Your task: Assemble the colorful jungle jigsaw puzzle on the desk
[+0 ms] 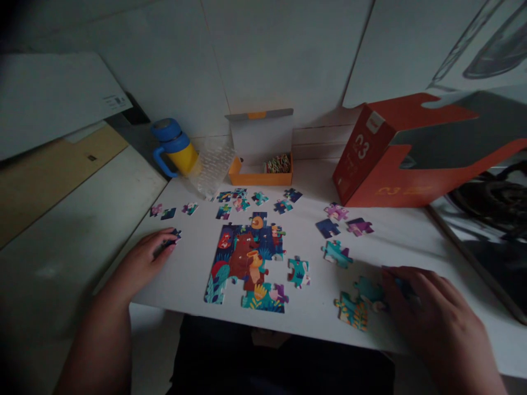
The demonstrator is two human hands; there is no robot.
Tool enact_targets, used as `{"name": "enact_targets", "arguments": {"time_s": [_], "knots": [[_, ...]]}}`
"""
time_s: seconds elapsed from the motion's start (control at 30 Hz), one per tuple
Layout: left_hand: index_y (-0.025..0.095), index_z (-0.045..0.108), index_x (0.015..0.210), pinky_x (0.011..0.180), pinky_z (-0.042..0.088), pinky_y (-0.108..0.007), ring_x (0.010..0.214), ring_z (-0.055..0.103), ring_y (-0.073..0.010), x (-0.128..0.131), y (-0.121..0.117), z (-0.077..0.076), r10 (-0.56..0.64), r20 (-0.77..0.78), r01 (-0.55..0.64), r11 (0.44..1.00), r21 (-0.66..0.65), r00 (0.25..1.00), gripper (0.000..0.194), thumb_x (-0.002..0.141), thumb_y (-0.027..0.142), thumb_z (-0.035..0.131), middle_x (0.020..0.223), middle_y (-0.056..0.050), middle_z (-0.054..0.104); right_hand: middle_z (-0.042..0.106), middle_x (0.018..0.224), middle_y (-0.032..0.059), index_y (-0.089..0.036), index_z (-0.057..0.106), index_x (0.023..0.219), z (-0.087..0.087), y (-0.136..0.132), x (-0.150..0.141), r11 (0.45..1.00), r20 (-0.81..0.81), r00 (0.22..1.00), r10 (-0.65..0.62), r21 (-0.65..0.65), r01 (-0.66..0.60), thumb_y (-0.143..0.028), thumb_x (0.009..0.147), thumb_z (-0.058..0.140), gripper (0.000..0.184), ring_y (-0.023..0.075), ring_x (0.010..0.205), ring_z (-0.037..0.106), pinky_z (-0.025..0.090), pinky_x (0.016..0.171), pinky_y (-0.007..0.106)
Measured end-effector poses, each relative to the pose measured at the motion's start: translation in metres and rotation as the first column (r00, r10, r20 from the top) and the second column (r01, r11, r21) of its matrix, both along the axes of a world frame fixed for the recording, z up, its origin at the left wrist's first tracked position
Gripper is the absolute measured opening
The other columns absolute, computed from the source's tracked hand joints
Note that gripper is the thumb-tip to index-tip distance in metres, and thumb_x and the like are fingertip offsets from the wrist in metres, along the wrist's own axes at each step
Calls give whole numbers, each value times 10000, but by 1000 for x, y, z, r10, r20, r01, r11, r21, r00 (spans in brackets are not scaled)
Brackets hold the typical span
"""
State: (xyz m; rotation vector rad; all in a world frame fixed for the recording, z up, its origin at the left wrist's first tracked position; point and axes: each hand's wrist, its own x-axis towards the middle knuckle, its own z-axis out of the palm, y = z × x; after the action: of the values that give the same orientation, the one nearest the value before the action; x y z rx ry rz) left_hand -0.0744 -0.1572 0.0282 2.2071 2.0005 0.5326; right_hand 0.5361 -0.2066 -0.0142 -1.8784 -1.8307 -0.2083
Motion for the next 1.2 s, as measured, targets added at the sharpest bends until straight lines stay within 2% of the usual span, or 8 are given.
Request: {"name": "enact_targets", "arguments": {"time_s": [0.3, 0.43, 0.53, 0.67, 0.77, 0.93, 1.1, 1.2], "knots": [[236, 716, 1237, 1238, 496, -516, 1350, 662, -300, 50, 30, 14, -204, -3, 203, 977, -64, 979, 294, 1033, 390, 571, 1413, -117, 728, 755, 982, 79, -231, 679, 1078, 10, 2, -6, 984, 95, 985, 142, 98, -152, -500, 1083, 486, 331, 282, 860, 754, 535, 691, 383], [212, 706, 1323, 1236, 497, -486, 1354, 660, -278, 76, 61, 28, -351, -62, 344, 934, -96, 934, 339, 1066, 367, 547, 1411, -121, 728, 752, 984, 92, -203, 681, 1081, 10, 4, -7, 980, 108, 982, 158, 107, -169, -481, 1091, 478, 345, 276, 862, 752, 554, 740, 382], [220, 704, 1368, 1234, 493, -461, 1371, 650, -251, 95, 90, 35, -430, -106, 418, 901, -118, 897, 373, 1056, 221, 499, 1439, -99, 721, 757, 991, 89, -209, 684, 1092, 8, 4, -5, 979, 101, 979, 175, 88, -184, -458, 1087, 496, 313, 262, 862, 748, 548, 743, 375], [257, 721, 1378, 1276, 437, -430, 1436, 610, -199, 111, 121, 29, -524, -150, 503, 850, -158, 838, 593, 953, -5, 401, 1506, -48, 695, 759, 986, 91, -204, 690, 1101, 6, 3, -2, 976, 94, 978, 185, 100, -194, -454, 1079, 521, 303, 258, 848, 740, 540, 730, 379], [237, 731, 1381, 1279, 429, -440, 1471, 581, -228, 111, 127, 20, -554, -159, 527, 830, -183, 817, 537, 970, 38, 448, 1580, -77, 636, 756, 1001, 98, -196, 689, 1106, 5, 3, -2, 979, 87, 981, 175, 92, -182, -461, 1086, 509, 322, 266, 854, 736, 535, 728, 388], [257, 756, 1298, 1206, 490, -442, 1350, 643, -272, 97, 125, 12, -504, -67, 496, 862, -106, 861, 335, 1034, 288, 553, 1410, -95, 692, 756, 988, 90, -213, 692, 1088, 7, 2, -5, 989, 45, 989, 140, 46, -142, -461, 1073, 529, 296, 269, 858, 736, 539, 749, 391], [245, 743, 1064, 944, 563, -392, 1049, 711, -278, 84, 130, 13, -271, -105, 258, 959, -120, 957, 280, 994, 484, 615, 1125, -86, 728, 762, 1047, 92, -238, 692, 1117, 5, 1, -5, 996, 17, 995, 94, 5, -94, -491, 1061, 540, 300, 295, 914, 754, 563, 754, 414], [237, 687, 929, 705, 483, -330, 799, 678, -241, 84, 131, 14, -107, -162, 82, 984, -156, 981, 320, 960, 553, 642, 896, -56, 724, 772, 1046, 92, -248, 705, 1100, 5, 0, -5, 998, 21, 997, 68, -2, -68, -490, 1047, 550, 292, 304, 904, 758, 566, 737, 424]]}}
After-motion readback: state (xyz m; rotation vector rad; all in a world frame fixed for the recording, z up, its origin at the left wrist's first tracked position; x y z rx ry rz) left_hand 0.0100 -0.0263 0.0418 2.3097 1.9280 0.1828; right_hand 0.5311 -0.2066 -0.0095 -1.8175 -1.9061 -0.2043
